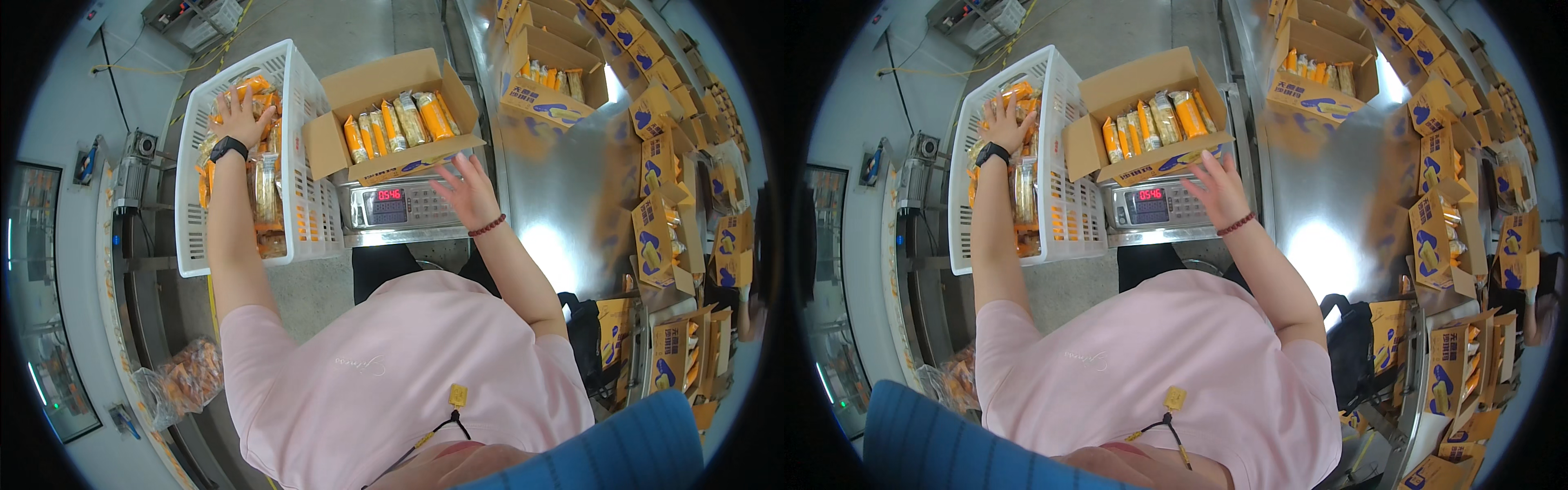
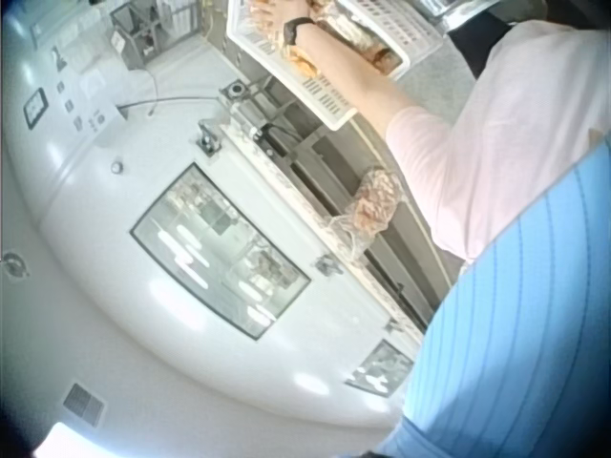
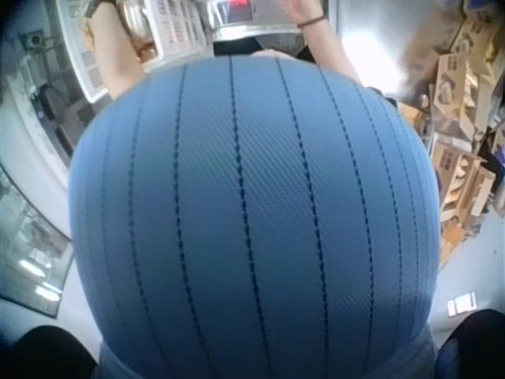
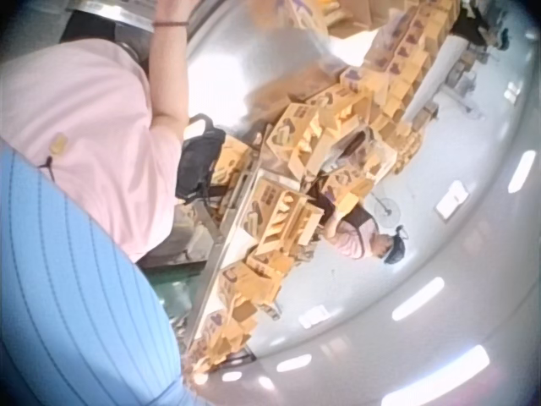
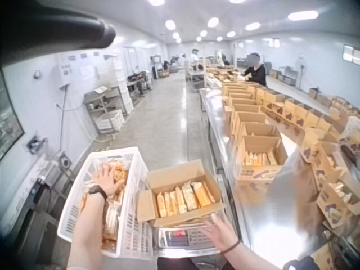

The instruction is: The person picks up food packages from a white crate, places them into a cardboard box on a digital scale, and adjusts the number of packages to reach a weight target before moving the box to a production table.

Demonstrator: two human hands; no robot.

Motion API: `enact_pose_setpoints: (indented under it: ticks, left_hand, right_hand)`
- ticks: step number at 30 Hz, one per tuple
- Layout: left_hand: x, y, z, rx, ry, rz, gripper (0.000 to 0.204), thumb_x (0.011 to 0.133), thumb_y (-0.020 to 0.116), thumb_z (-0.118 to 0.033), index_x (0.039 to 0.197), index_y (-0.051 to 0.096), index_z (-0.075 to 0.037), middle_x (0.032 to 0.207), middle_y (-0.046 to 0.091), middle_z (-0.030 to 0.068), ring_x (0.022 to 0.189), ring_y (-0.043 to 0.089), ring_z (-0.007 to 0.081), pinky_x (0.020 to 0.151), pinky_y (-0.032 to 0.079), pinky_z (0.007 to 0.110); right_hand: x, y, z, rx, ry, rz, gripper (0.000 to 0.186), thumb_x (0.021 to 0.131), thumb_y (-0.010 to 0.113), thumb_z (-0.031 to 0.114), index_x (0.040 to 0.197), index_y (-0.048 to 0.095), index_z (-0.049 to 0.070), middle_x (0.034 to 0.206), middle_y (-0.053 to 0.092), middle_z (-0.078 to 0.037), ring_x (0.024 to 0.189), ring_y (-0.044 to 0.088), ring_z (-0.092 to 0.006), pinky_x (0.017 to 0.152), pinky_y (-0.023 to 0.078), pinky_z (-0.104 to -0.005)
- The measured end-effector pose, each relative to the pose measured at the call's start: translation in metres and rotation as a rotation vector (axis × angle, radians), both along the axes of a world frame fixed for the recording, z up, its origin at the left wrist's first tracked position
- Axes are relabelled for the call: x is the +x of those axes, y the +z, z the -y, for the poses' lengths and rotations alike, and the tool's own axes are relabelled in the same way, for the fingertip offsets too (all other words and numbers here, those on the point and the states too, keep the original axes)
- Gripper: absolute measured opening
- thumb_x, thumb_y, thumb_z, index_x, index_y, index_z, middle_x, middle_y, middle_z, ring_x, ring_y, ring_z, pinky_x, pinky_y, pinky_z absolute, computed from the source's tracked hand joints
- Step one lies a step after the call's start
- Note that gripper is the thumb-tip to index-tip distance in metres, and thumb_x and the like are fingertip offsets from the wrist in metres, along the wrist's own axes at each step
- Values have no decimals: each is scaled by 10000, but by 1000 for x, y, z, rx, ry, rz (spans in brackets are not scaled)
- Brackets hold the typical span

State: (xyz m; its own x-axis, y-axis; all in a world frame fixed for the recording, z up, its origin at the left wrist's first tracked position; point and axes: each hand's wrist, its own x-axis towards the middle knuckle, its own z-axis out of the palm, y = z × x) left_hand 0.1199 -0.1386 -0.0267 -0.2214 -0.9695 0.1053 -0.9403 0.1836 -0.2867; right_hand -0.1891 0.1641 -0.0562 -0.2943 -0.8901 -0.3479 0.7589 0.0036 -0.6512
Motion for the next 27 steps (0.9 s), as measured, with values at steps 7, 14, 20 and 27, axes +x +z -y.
enact_pose_setpoints:
  ticks: [7, 14, 20, 27]
  left_hand:
    - [9, 18, 29, 98, -70, -270, 794, 798, 440, -651, 1410, 257, -179, 1476, 206, 78, 1366, 130, 319, 1014, 149, 634]
    - [-148, 72, -94, 83, -1113, -386, 579, 769, 656, -264, 1263, 446, -46, 1283, 470, 158, 1218, 405, 327, 1011, 326, 431]
    - [-251, 26, -149, 41, -1447, -70, 450, 783, 550, -174, 1227, 496, -124, 1265, 500, 77, 1199, 443, 251, 1062, 260, 465]
    - [-304, 72, -197, -290, -1755, -347, 337, 770, 530, -150, 1105, 560, -117, 1082, 579, 71, 1120, 514, 237, 1051, 293, 461]
  right_hand:
    - [22, 21, 38, 133, 133, 211, 438, 875, 573, 277, 1190, 416, 19, 1138, 474, -172, 1104, 484, -315, 915, 446, -471]
    - [11, -8, 33, -142, 146, 130, 377, 848, 430, 8, 1212, 346, -41, 1106, 504, -199, 966, 583, -354, 777, 543, -463]
    - [-1, 11, -21, -212, 78, 33, 359, 845, 450, 1, 1196, 377, 4, 1107, 517, -159, 972, 594, -307, 736, 562, -448]
    - [-60, 15, -81, -210, -355, -69, 355, 844, 467, 8, 1196, 416, 4, 1098, 545, -141, 1027, 570, -291, 750, 560, -443]
